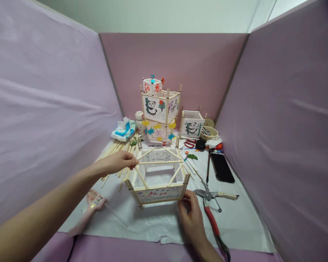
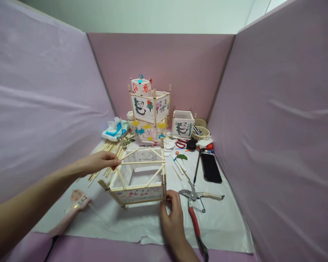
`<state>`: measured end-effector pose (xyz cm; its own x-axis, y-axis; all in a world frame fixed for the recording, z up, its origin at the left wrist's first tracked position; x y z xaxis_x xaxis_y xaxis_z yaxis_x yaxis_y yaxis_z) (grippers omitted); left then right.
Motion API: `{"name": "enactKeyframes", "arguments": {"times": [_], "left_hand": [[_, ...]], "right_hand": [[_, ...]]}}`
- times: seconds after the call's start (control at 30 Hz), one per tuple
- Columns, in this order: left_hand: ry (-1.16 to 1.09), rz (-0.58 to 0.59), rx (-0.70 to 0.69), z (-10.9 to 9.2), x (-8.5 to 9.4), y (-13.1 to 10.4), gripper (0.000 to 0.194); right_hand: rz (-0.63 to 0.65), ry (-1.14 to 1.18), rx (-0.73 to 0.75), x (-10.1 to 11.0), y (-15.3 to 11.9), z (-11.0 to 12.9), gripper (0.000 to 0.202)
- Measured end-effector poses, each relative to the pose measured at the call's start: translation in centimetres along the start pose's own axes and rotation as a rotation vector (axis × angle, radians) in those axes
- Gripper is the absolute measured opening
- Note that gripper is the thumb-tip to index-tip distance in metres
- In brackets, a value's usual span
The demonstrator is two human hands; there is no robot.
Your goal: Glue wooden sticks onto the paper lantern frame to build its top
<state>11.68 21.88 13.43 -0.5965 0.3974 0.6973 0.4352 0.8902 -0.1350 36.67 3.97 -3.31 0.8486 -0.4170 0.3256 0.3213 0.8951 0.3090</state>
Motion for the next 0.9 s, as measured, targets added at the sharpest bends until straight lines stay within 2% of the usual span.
{"name": "enactKeyframes", "arguments": {"times": [0.13,0.27,0.37,0.43,0.53,0.63,0.73,0.9], "left_hand": [[-0.036,0.047,0.035,-0.3,-0.5,-0.6,0.047],[-0.036,0.050,0.049,-0.4,-0.7,-0.3,0.046],[-0.025,0.057,0.066,-0.2,-0.8,-0.2,0.046],[-0.025,0.053,0.063,-0.1,-0.8,-0.2,0.046],[-0.028,0.048,0.055,-0.2,-0.8,-0.3,0.047],[-0.021,0.063,0.100,-0.1,-0.9,-0.3,0.047],[-0.017,0.075,0.145,-0.1,-1.0,-0.4,0.048],[-0.030,0.074,0.165,0.0,-1.0,-0.6,0.049]], "right_hand": [[-0.030,-0.062,-0.007,0.7,-0.4,0.1,0.025],[-0.142,-0.147,-0.017,4.7,0.3,1.8,0.033],[-0.161,-0.167,-0.005,7.8,2.9,4.4,0.026],[-0.169,-0.154,0.057,9.0,5.4,6.4,0.024],[-0.101,-0.146,0.110,8.5,9.0,8.0,0.026],[-0.008,-0.115,0.105,6.7,10.8,7.8,0.029],[0.030,-0.099,0.102,5.5,11.0,7.3,0.031],[0.041,-0.106,0.081,5.3,10.7,7.3,0.032]]}}
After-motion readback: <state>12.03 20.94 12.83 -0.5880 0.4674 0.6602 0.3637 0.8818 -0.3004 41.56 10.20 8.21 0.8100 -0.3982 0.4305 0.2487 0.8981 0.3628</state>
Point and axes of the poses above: each hand's wrist, its own y-axis towards the middle knuckle, its own x-axis out of the back of the hand, z = x × y, the point moved 5 cm from there along y, towards the middle knuckle, and after that the axes turned 11 degrees about -y, right-handed, at the moved point
